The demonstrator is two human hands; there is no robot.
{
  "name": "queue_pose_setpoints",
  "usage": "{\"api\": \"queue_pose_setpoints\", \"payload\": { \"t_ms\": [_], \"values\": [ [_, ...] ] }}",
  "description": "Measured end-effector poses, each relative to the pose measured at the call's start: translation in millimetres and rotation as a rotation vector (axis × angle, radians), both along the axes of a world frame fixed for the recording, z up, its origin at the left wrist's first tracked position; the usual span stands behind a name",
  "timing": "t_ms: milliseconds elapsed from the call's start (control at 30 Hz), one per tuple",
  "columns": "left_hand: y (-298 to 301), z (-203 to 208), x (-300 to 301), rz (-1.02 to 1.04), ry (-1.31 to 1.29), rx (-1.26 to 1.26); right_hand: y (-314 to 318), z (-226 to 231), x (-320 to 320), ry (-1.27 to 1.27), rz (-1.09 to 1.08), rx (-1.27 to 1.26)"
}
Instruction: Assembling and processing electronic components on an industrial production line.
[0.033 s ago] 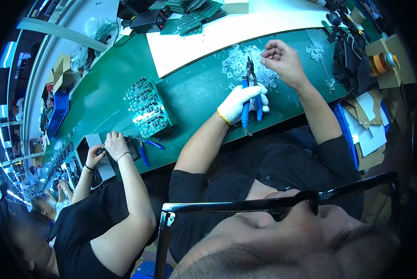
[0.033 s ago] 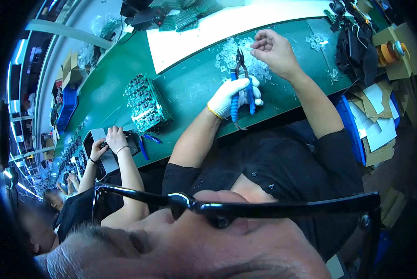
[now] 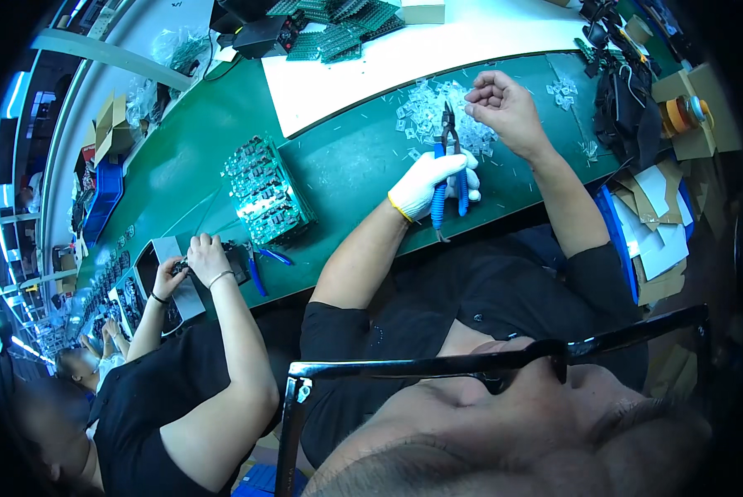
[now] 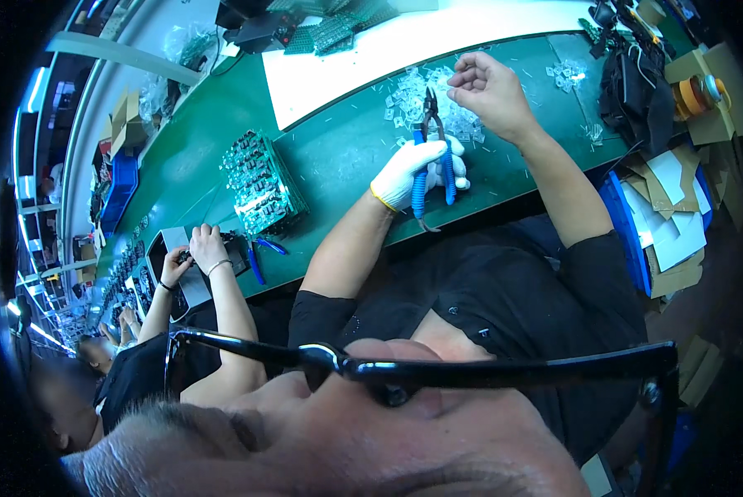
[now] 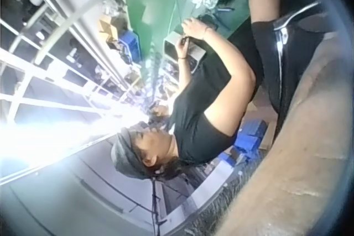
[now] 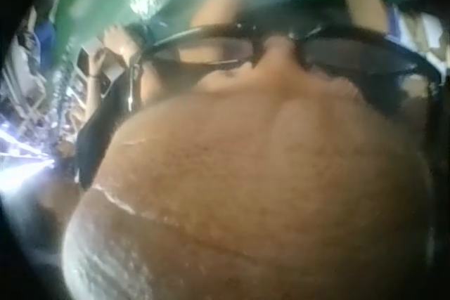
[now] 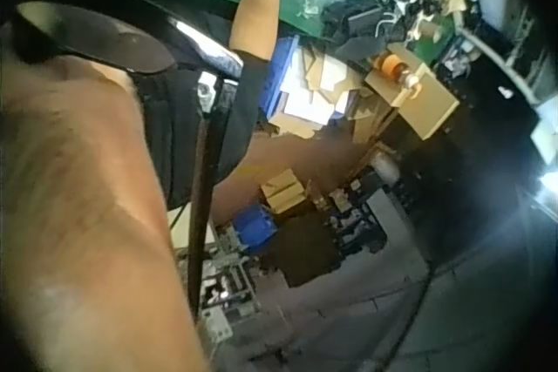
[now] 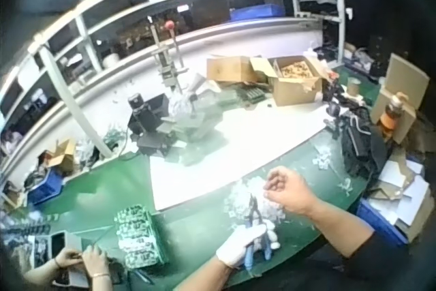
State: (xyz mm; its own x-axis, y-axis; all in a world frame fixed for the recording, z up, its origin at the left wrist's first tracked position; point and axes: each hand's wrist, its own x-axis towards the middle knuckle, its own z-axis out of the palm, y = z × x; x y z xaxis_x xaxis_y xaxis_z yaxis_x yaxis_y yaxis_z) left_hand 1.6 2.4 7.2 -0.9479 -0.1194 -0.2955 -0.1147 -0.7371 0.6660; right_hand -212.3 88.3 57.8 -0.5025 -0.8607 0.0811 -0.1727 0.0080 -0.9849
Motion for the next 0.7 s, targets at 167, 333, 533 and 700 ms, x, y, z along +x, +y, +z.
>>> {"api": "queue_pose_setpoints", "payload": {
  "t_ms": [167,333,533,700],
  "values": [
    [1.5,-0.7,-1.2,-0.027,0.003,-0.105,-3.1,2.2,3.3,0.029,0.007,0.008],
    [7.8,16.9,0.3,-0.010,-0.061,-0.185,-1.5,3.2,4.8,0.098,0.008,-0.001],
    [7.0,15.2,-0.1,0.099,-0.012,-0.029,3.0,-3.3,-2.7,0.067,-0.049,-0.055],
    [-1.5,-18.1,-7.5,0.069,0.214,0.176,3.2,-24.2,-4.6,0.316,-0.024,0.017]
  ]
}}
